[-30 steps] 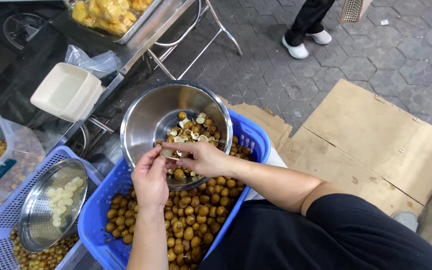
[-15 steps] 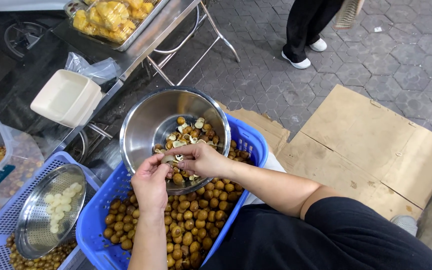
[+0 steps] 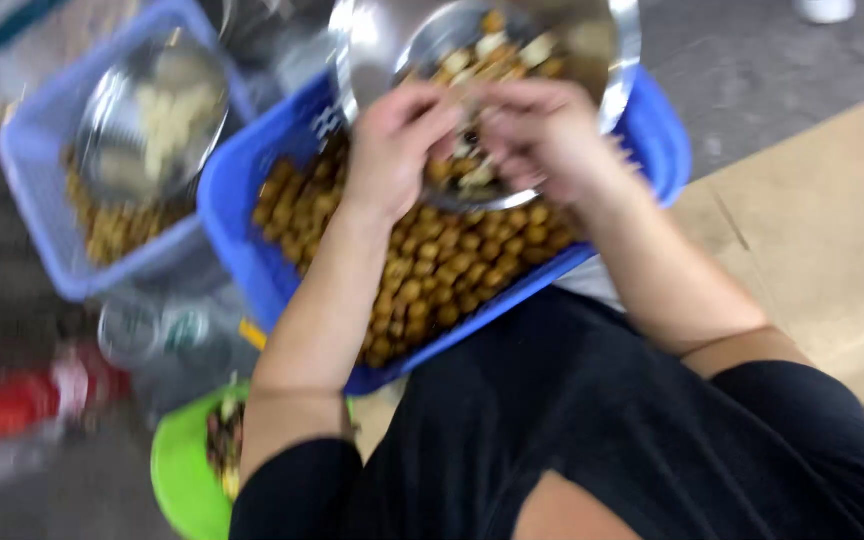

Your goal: Peeling longan fruits by hand and separating the shells and pits from the flesh.

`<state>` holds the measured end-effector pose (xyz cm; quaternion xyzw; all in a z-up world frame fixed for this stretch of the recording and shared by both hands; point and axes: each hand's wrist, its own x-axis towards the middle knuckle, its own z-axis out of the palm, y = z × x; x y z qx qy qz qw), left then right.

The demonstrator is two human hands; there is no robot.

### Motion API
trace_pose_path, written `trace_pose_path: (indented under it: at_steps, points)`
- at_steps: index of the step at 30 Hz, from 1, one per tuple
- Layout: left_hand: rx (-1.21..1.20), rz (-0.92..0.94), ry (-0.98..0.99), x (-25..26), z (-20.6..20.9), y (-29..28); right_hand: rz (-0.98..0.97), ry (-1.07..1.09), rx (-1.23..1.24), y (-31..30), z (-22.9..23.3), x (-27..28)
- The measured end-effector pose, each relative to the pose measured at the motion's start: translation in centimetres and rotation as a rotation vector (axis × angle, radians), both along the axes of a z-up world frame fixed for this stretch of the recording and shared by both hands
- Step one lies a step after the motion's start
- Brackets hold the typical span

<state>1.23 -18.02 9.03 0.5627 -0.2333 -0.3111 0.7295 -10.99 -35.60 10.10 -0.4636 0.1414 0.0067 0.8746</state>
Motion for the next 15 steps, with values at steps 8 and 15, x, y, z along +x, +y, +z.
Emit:
trace_pose_path:
  at_steps: [8, 15]
  points:
    - [-0.321, -0.067, 0.131, -0.8, -0.3, -0.4, -0.032, -0.029, 0.269, 0.3, 1.6, -0.6]
    - [-0.373, -0.075, 0.146, -0.5, -1.1, -0.3, -0.200, -0.070, -0.019, -0.1, -0.1, -0.7]
